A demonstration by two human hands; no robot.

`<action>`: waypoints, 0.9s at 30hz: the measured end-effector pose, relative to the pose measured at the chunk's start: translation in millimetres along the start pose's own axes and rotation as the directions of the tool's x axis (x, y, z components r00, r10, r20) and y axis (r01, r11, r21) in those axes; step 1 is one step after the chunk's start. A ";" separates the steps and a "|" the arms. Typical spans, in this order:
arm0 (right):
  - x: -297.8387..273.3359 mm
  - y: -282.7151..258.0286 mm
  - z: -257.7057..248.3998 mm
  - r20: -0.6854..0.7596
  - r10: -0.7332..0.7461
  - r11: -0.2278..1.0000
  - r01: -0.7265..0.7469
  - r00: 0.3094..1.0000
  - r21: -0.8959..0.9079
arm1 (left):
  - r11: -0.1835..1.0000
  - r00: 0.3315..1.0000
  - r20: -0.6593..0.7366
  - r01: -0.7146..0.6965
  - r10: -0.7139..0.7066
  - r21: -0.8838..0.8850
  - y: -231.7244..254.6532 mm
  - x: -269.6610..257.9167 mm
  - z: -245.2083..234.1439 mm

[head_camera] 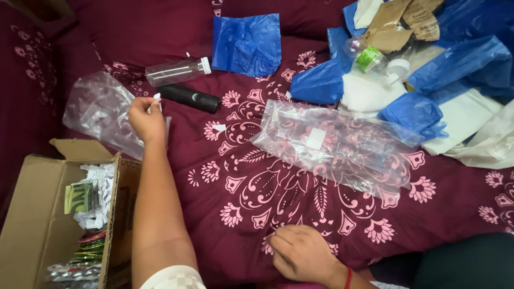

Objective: The person takes small white packets from a cardboard box, folds them, and places them into a clear plastic bag on a bed before moving the bag and box aside.

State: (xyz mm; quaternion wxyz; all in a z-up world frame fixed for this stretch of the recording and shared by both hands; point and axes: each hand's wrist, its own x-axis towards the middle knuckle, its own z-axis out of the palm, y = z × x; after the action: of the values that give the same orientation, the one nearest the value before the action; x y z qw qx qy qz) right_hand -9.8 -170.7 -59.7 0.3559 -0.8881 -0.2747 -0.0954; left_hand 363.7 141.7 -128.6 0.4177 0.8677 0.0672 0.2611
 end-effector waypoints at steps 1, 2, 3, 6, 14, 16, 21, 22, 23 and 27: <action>-0.1 -0.2 -0.1 -0.002 -0.003 1.000 0.003 1.000 -0.001 | 0.994 0.999 -0.041 -0.008 0.004 -0.108 4.5 2.1 -1.7; -0.5 -0.8 0.2 -0.005 -0.006 1.000 0.006 1.000 0.001 | 0.976 0.997 -0.083 -0.020 0.002 -0.215 10.2 2.7 -5.5; -1.3 -1.9 0.3 -0.008 -0.010 1.000 0.010 1.000 0.002 | 0.976 0.996 -0.088 -0.023 0.004 -0.215 17.9 2.5 -10.5; -1.8 -4.6 -0.4 -0.022 -0.014 1.000 0.014 1.000 -0.001 | 0.958 1.000 -0.003 0.013 -0.014 -0.285 53.6 -0.9 -32.6; -3.1 -15.2 -9.8 0.078 0.126 0.989 -0.131 0.989 0.071 | 0.823 0.822 0.042 -0.567 0.569 -0.038 177.6 -64.2 -116.0; -0.9 -12.6 -12.4 0.157 0.235 0.961 -0.253 0.959 0.106 | 0.901 0.900 0.108 -0.405 0.423 -0.155 204.4 -108.9 -124.9; 10.4 -4.8 -34.7 0.418 0.515 -0.272 -0.320 0.749 0.908 | 0.928 0.815 0.471 -0.207 0.339 -0.310 251.2 -267.6 -139.4; 9.0 -6.7 -34.9 0.419 0.510 -0.272 -0.322 0.751 0.907 | 0.882 0.753 0.473 -0.322 0.458 -0.344 257.5 -291.1 -136.6; 6.9 -6.4 -33.2 0.439 0.541 -0.286 -0.333 0.718 0.898 | 0.821 0.675 0.471 -0.428 0.568 -0.377 261.0 -308.1 -132.5; -5.6 7.3 -5.8 0.417 0.653 -0.387 -0.195 0.633 0.901 | 0.699 0.578 0.414 -0.669 0.703 -0.253 258.1 -335.3 -119.5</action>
State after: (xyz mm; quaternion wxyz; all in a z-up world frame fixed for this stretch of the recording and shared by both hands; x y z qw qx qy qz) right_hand -10.2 -181.4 -61.7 0.9191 -0.3065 0.1944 0.1532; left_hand -10.0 -53.8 -4.0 0.3163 0.8466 -0.3883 0.1800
